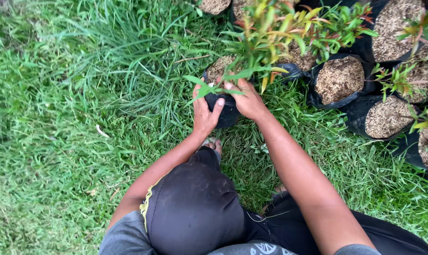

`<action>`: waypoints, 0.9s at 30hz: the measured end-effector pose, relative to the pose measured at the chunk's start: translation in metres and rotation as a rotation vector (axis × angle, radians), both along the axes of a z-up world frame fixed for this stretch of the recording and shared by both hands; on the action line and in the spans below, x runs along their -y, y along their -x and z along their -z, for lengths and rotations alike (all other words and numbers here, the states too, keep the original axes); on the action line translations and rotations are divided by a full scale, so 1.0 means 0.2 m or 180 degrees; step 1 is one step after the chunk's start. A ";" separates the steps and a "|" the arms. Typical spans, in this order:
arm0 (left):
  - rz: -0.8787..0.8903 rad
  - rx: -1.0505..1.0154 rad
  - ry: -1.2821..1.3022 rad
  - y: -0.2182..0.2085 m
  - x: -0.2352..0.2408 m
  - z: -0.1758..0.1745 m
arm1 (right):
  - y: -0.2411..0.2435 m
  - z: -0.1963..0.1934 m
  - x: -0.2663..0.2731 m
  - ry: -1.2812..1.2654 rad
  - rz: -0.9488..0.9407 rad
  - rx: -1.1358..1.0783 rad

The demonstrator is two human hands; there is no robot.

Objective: The person walks through a nursery area, picks up potted plants, and moves them to different locations. They also pull weeds from between rows of potted plants and arrange the pots.

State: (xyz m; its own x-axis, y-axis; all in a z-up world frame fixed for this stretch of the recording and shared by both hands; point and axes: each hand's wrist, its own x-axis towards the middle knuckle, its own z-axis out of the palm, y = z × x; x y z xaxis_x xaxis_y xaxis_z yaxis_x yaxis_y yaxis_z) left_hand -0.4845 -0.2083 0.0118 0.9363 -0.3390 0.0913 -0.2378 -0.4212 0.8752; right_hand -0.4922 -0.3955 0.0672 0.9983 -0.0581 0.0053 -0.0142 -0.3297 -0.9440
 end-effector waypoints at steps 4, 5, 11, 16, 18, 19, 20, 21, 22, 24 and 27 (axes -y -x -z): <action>0.0003 -0.0176 0.0203 -0.01 -0.01 0.00 | 0.02 -0.06 0.03 0.0084 -0.0444 -0.0640; 0.0048 -0.0157 0.0145 -0.01 -0.01 -0.01 | 0.02 -0.06 0.02 0.0282 -0.0566 -0.0783; 0.0051 0.0062 0.0056 0.01 0.04 -0.07 | 0.03 -0.03 -0.09 0.0306 -0.0236 0.0222; 0.0128 0.0248 -0.0188 0.03 0.08 -0.09 | 0.05 0.09 -0.15 -0.0483 0.0733 -0.1036; 0.0207 0.0324 -0.0364 0.03 0.08 -0.09 | 0.07 0.12 -0.18 -0.0611 0.0971 -0.1235; 0.0227 0.0325 -0.0389 0.03 0.08 -0.09 | 0.07 0.13 -0.20 -0.0550 0.1017 -0.1256; 0.0248 0.0336 -0.0407 0.02 0.09 -0.08 | 0.08 0.14 -0.21 -0.0486 0.1065 -0.1266; 0.0269 0.0348 -0.0425 0.02 0.09 -0.08 | 0.08 0.14 -0.22 -0.0764 0.1224 -0.1124; 0.0256 0.0345 -0.0418 0.02 0.10 -0.08 | 0.08 0.15 -0.24 -0.1040 0.1379 -0.0978; 0.0224 0.0338 -0.0407 0.01 0.10 -0.08 | 0.09 0.15 -0.26 -0.1151 0.1618 -0.0865; 0.0240 0.0393 -0.0457 0.01 0.08 -0.08 | 0.10 0.14 -0.29 -0.0843 0.1788 -0.0709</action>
